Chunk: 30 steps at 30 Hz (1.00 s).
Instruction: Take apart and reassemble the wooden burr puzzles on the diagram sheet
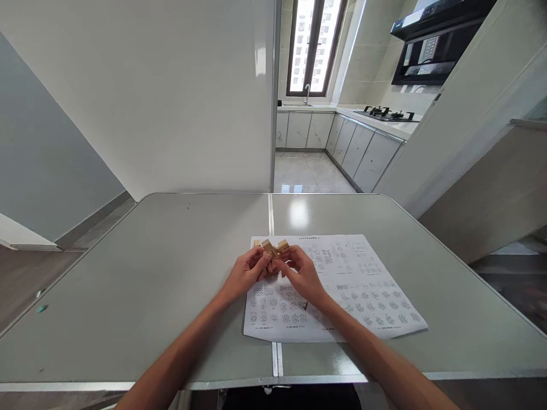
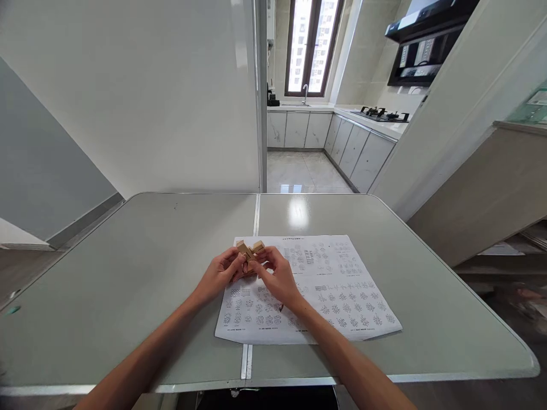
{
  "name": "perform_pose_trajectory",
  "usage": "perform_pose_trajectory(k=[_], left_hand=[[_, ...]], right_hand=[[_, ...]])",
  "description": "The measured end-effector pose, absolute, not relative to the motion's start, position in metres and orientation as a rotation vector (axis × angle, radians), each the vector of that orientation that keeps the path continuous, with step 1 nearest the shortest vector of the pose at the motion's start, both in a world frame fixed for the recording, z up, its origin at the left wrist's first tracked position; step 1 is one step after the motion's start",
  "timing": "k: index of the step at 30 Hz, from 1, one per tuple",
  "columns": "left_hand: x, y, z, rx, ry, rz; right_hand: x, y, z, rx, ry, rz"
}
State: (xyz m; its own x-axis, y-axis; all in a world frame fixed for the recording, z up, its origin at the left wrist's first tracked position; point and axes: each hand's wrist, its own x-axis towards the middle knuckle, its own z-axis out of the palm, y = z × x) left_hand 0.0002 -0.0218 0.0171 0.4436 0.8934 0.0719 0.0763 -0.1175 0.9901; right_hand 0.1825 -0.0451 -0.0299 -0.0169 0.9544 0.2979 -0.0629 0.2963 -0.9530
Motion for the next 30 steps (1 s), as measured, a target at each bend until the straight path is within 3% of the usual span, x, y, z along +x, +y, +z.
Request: perform_pose_trajectory(k=[13,20,30], left_hand=[[0.001,-0.017,0.011,1.405,0.971,0.998],[-0.021,0.016,-0.003,1.073,1.11,1.374],[-0.02,0.023,-0.019,0.922,0.992,1.294]], right_hand=[[0.178,-0.05,-0.026,-0.915,-1.353,0.994],[0.182,-0.044,-0.031,-1.04,-1.415,0.767],[0.188,-0.037,-0.04,-1.141,-1.611,0.566]])
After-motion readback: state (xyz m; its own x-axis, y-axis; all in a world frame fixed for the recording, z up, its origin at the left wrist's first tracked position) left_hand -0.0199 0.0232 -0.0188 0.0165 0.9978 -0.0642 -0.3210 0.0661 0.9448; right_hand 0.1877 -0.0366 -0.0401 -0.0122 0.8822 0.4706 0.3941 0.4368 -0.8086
